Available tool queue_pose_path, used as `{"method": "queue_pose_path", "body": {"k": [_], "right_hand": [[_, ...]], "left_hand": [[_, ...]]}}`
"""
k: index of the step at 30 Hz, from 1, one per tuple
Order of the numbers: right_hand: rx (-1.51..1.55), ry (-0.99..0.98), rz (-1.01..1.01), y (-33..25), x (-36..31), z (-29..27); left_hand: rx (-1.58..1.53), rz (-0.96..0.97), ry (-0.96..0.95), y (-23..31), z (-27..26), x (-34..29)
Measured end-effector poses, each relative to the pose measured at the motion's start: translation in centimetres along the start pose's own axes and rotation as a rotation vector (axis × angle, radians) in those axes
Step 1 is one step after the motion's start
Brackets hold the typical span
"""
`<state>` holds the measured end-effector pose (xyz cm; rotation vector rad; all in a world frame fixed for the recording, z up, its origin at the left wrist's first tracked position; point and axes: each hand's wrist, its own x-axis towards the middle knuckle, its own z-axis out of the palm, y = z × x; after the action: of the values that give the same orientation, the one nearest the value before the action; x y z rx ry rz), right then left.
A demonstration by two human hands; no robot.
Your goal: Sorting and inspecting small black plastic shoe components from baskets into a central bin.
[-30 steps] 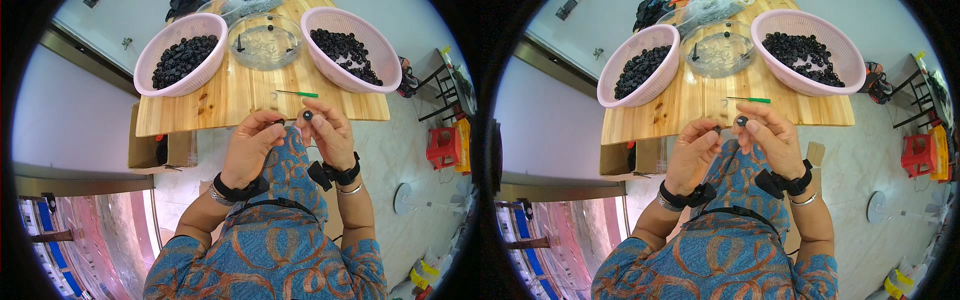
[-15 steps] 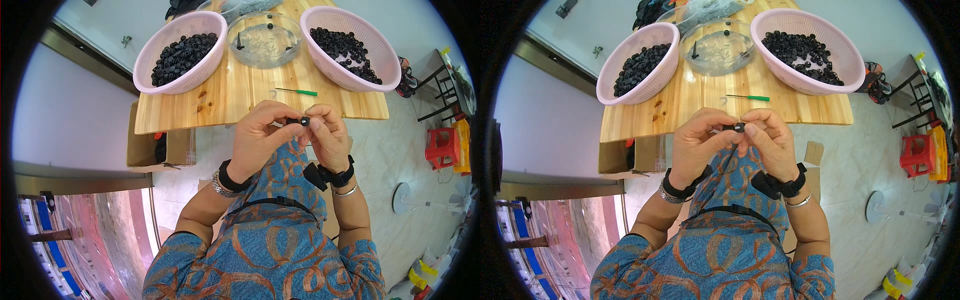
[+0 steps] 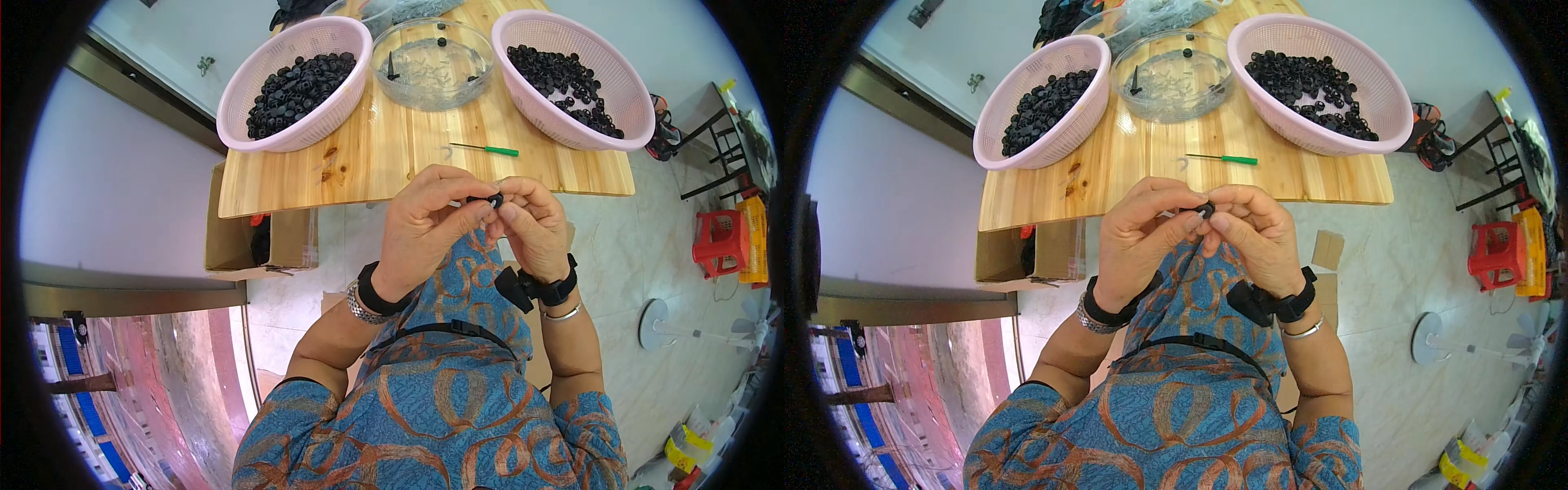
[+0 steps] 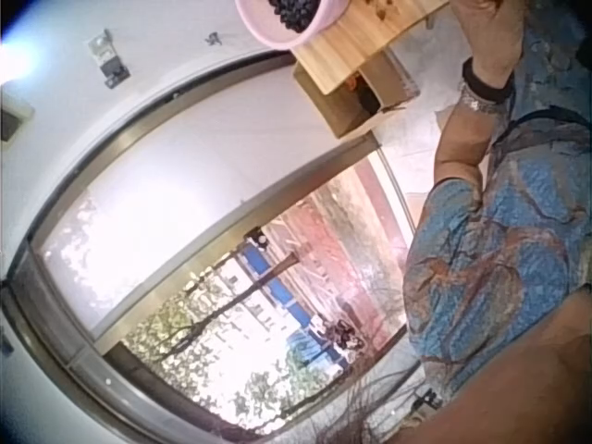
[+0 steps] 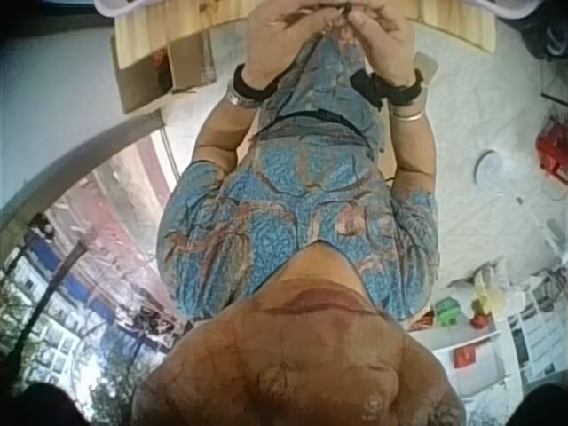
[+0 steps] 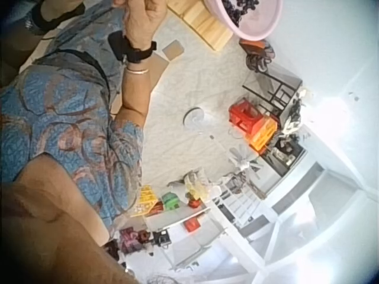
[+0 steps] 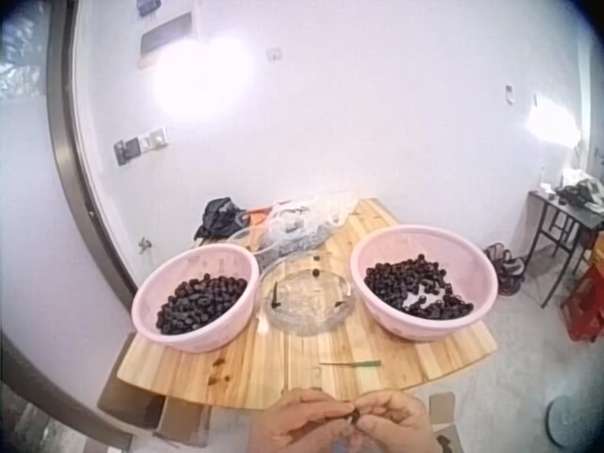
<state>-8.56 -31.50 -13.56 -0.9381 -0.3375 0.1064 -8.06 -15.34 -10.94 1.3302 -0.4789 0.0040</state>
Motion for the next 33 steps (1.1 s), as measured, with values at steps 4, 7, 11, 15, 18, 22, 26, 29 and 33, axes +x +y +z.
{"method": "queue_pose_path", "body": {"k": [4,7,11,15,18,22,26,29,33], "right_hand": [[-0.100,-0.023,-0.026,-0.16,0.05,0.07],[-0.128,-0.010,-0.062,0.08,0.06,0.26],[-0.142,0.025,-0.125,0.54,0.06,0.12],[-0.020,0.024,-0.066,0.53,-0.16,-0.14],[0.044,-0.059,-0.012,0.27,-0.34,-0.24],[-0.002,-0.103,0.040,-0.07,-0.44,-0.30],[-0.013,-0.086,0.060,0.05,-0.58,-0.28],[0.035,-0.091,0.068,0.09,-0.64,-0.06],[0.033,-0.094,0.066,0.18,-0.74,-0.03]], "left_hand": [[0.017,-0.002,0.023,0.10,-0.06,-0.04],[-0.004,-0.036,0.011,0.07,-0.17,-0.05],[-0.045,-0.055,0.013,0.13,-0.03,-0.14],[0.036,-0.037,0.016,-0.25,-0.23,-0.37],[0.018,-0.034,0.020,-0.30,-0.29,-0.32],[0.010,-0.069,-0.088,0.48,-0.50,-0.25],[0.081,-0.025,-0.113,0.37,-0.63,-0.34],[0.117,-0.029,-0.109,0.33,-0.85,-0.47],[0.121,-0.002,-0.090,0.20,-0.80,-0.63]]}}
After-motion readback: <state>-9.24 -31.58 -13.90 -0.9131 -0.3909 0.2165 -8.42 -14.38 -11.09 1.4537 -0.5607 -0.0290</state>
